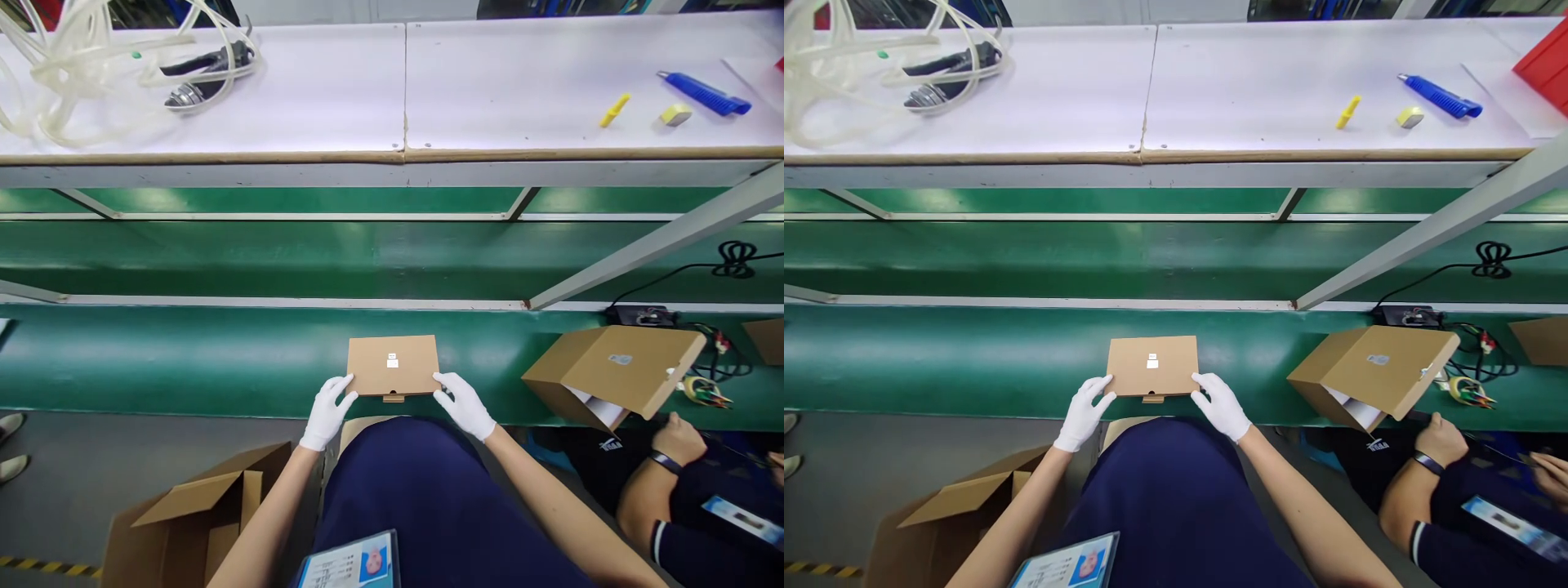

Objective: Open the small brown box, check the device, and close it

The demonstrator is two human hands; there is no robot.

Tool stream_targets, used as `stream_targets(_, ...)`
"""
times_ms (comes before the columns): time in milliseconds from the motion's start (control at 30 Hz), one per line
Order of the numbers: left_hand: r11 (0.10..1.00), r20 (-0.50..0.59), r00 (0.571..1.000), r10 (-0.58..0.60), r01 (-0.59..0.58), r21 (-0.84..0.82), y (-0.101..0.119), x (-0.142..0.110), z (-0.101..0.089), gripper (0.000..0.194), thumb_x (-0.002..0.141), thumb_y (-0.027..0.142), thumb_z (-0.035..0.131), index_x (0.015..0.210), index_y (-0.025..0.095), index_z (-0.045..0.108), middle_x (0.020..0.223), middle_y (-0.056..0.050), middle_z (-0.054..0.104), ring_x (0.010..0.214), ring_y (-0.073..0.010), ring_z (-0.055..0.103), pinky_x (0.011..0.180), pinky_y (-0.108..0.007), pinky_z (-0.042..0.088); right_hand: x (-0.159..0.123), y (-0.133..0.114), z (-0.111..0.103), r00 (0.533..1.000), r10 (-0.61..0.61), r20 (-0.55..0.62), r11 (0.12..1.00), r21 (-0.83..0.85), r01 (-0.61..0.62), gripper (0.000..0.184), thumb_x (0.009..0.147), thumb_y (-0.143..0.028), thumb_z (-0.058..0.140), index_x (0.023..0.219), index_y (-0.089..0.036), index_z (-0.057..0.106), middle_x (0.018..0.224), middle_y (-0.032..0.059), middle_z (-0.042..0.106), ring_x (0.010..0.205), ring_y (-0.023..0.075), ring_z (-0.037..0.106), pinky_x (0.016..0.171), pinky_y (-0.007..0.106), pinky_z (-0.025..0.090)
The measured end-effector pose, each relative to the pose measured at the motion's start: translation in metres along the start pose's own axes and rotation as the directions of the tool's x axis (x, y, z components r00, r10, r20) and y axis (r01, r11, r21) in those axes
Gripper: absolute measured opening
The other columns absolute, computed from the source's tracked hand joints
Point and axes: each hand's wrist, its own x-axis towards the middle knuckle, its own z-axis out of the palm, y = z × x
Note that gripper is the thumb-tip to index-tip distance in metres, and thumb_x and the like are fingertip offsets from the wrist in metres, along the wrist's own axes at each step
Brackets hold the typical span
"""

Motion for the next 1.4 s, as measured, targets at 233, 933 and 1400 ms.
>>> stream_targets(233, 0.925, -0.091, 0.941, 0.327, -0.299, 0.233, -0.023, -0.004, 0.01, 0.05, 0.111, 0.045, 0.059, 0.153, 0.018, 0.061, 0.138, -0.016, 0.073, 0.122, -0.0317, 0.073, 0.105, -0.048, 0.064, -0.006, 0.016, 0.026, 0.946, -0.248, -0.209, 0.947, -0.257, 0.191, 0.022, 0.11, -0.031, 0.056, 0.112, -0.017, 0.073, 0.1, 0.008, 0.077, 0.089, 0.0204, 0.074, 0.081, 0.034, 0.063)
stream_targets(933, 0.701, 0.145, 0.821, 0.552, -0.551, 0.452, 0.039, 0.014, 0.039, 0.071, 0.089, 0.044, 0.091, 0.143, 0.013, 0.057, 0.132, -0.018, 0.065, 0.128, -0.0391, 0.057, 0.112, -0.057, 0.051, 0.049, -0.022, 0.076, 0.739, -0.648, 0.186, 0.627, -0.422, 0.655, 0.019, 0.108, -0.023, 0.056, 0.096, -0.019, 0.07, 0.084, 0.0015, 0.065, 0.08, 0.0193, 0.049, 0.073, 0.038, 0.028)
stream_targets(1400, 0.707, 0.088, 0.82, 0.565, -0.537, 0.461, 0.032, 0.018, 0.06, 0.075, 0.09, 0.038, 0.089, 0.152, 0.015, 0.052, 0.14, -0.02, 0.063, 0.134, -0.0411, 0.056, 0.117, -0.059, 0.048, 0.043, -0.02, 0.082, 0.729, -0.674, 0.119, 0.621, -0.442, 0.647, 0.021, 0.106, -0.02, 0.057, 0.093, -0.018, 0.074, 0.079, 0.002, 0.063, 0.076, 0.0189, 0.044, 0.071, 0.038, 0.022)
